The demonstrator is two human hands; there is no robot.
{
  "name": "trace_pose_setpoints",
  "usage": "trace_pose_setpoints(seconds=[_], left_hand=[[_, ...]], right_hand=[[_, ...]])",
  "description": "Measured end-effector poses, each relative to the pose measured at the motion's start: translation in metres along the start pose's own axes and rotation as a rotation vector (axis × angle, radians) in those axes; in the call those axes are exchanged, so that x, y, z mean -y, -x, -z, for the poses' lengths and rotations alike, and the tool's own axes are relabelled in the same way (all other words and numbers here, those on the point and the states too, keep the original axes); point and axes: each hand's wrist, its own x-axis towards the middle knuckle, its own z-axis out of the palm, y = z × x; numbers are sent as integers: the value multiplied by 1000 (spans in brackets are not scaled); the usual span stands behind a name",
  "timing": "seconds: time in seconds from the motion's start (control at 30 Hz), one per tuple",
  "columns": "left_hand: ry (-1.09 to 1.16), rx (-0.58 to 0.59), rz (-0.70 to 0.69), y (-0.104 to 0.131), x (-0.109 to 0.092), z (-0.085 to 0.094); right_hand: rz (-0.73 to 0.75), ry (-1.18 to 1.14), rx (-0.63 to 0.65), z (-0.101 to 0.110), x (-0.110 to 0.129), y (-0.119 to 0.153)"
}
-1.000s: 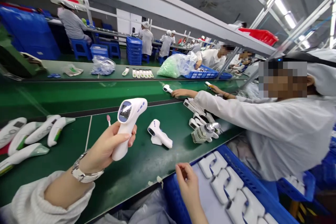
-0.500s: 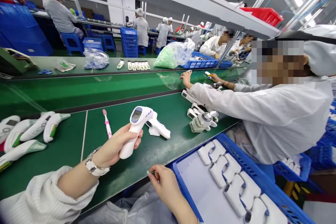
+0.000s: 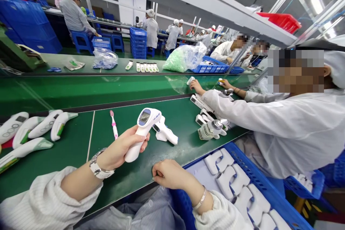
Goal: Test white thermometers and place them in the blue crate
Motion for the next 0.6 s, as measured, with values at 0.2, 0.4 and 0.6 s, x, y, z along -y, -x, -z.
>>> trace_pose_setpoints(seconds=[0.2,0.4,0.6], left_hand=[[-9,-6,1,-2,-1,2],[10,-40,-10,-2,-3,2],[50,-71,4,-4,-3,1]], right_hand=[[57,159,9,1,4,-3],[112,298,-17,-2,7,9],[116,163,-67,3,1,13]])
